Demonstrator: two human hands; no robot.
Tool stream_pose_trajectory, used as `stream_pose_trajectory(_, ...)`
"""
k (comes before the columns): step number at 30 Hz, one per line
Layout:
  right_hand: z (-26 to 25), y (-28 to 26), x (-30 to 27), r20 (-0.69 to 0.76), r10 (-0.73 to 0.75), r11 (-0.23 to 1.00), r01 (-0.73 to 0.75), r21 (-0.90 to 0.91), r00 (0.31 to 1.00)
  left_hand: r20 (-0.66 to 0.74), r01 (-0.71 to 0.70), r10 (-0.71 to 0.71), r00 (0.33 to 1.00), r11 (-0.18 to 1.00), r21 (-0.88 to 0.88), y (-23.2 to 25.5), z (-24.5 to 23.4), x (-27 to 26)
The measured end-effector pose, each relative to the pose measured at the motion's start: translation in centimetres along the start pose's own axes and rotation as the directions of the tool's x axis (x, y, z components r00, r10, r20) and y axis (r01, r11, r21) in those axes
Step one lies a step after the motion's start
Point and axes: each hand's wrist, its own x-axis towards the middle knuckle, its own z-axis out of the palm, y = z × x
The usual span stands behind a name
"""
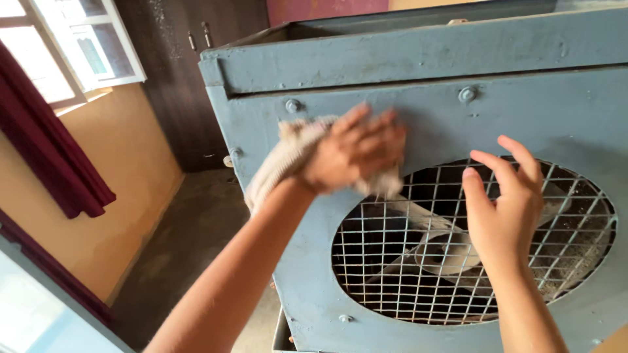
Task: The person wipes down a wall-mounted light switch panel and the exterior surfaces and fan grille of a metal air cooler using a cloth.
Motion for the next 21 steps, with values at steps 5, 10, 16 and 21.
stream_pose_trajectory(5,0.8,0.3,-0.7,-0.026,-0.031,0.999,0.031,-0.007,0.999,-0.145,0.458,-0.439,0.887,0.879,0.136,-3.0,-3.0,2.0)
stream_pose_trajectory(10,4.0,-1.4,-1.9,0.039,0.039,0.998,-0.04,0.05,0.999,-0.039,0.417,-0.418,0.907,0.908,-0.042,3.6,-2.2,-1.6)
stream_pose_trajectory(16,5.0,-6.1,-2.7,0.157,0.092,0.979,-0.118,0.164,0.983,0.221,0.511,-0.479,0.85,0.85,-0.124,4.7,-5.5,-1.1)
stream_pose_trajectory(21,5.5,-11.5,-3.0,0.307,0.062,0.767,-0.242,0.595,0.95,0.26,0.782,-0.846,0.465,0.255,-0.569,4.4,-7.6,2.1)
